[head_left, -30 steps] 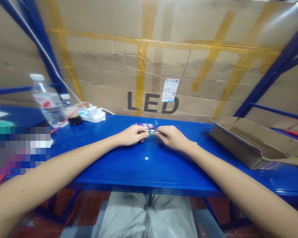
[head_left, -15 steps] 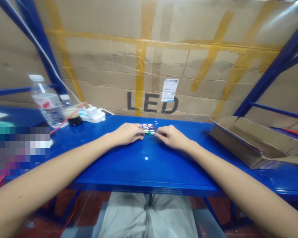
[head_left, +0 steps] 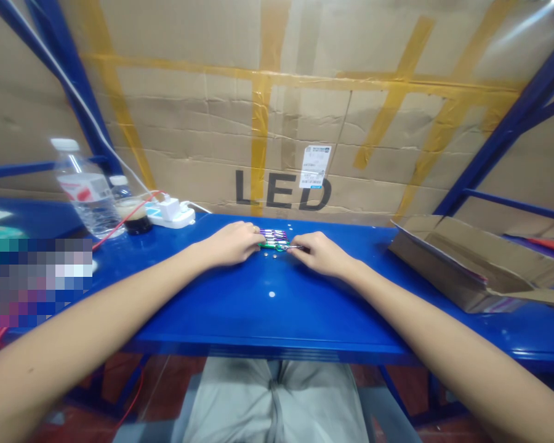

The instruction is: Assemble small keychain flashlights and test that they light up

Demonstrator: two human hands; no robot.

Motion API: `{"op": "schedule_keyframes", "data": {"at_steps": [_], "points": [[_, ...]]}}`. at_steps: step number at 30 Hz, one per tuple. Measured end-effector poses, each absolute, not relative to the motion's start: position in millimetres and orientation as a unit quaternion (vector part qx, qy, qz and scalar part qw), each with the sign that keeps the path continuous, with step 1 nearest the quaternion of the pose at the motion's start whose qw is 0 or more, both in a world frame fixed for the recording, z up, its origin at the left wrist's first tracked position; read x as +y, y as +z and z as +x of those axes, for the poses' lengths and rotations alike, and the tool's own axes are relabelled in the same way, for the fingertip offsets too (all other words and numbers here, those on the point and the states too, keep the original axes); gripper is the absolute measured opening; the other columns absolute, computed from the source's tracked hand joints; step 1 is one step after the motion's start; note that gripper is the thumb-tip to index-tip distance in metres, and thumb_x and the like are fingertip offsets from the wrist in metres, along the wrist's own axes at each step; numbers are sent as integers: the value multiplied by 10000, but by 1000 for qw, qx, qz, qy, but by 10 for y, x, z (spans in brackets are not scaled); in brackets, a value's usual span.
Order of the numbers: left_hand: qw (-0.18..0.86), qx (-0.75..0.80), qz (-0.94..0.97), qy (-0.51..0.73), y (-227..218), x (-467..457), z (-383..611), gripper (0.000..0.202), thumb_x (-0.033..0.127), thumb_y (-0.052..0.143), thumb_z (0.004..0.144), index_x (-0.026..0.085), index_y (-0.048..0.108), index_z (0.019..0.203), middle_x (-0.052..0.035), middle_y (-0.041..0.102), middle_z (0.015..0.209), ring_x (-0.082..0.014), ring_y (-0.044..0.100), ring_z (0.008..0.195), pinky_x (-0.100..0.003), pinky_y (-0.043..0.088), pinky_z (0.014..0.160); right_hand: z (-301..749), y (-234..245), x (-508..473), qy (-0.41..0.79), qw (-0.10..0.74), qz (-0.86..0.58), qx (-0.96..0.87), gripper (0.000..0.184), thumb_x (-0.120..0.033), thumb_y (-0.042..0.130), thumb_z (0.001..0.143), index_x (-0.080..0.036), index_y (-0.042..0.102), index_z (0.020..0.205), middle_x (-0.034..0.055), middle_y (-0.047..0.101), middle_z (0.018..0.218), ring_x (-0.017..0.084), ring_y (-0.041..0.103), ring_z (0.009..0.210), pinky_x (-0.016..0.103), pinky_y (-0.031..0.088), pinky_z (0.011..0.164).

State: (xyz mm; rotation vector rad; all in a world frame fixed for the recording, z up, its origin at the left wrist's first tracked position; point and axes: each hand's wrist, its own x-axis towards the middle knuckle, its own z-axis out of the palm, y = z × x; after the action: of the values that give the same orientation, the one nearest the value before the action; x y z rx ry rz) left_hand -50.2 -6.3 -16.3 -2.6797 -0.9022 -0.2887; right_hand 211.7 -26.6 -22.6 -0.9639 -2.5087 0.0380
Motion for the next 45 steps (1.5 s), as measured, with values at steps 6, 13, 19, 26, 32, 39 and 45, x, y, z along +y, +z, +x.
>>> {"op": "schedule_keyframes", "data": {"at_steps": [6,13,19,26,32,39,45], "points": [[123,-364,-918,-103,-24,-79,-592,255,285,479,953,189,702,1030,-85,702,956,-214,645,849,-312,448,724,2126,-233,-252,20,234,-341,-910,240,-244,534,958,-164,575,735,33,628,705,132,497,625,266,311,625],[17,-434,-890,-135,53,-121,-572,222,295,527,871,215,682,1008,-44,725,896,-199,637,776,-301,408,677,2132,-233,-248,18,236,-342,-909,253,-248,530,957,-171,548,717,27,600,683,133,479,619,270,294,621],[27,-482,-868,-114,62,-127,-575,188,352,540,844,213,663,875,-54,703,806,-205,612,714,-300,353,615,2133,-228,-247,24,236,-340,-910,257,-253,527,956,-171,549,714,28,601,685,134,480,620,272,293,624],[45,-485,-870,-74,58,-129,-592,214,362,512,861,222,649,774,-46,707,756,-211,605,692,-302,318,582,2140,-229,-246,26,240,-338,-910,252,-248,530,948,-172,559,710,25,594,676,135,475,613,276,291,621],[55,-465,-878,-98,41,-101,-605,237,336,500,889,212,661,767,-47,707,751,-195,605,675,-300,328,583,2139,-229,-244,30,241,-337,-910,254,-247,532,948,-172,571,709,26,600,676,136,478,612,277,297,622],[-8,-340,-916,-211,-39,-195,-447,187,309,538,930,192,665,1001,-60,725,975,-191,651,845,-302,449,737,2097,-246,-265,84,257,-338,-902,267,-293,528,961,-159,606,743,15,622,688,124,484,616,262,325,623],[-145,-300,-902,-273,-121,-328,-281,129,281,631,888,190,630,979,-22,710,901,-157,648,806,-272,471,721,2001,-288,-311,181,273,-338,-882,267,-329,534,954,-158,626,771,-3,618,649,125,516,605,245,360,598]]}}
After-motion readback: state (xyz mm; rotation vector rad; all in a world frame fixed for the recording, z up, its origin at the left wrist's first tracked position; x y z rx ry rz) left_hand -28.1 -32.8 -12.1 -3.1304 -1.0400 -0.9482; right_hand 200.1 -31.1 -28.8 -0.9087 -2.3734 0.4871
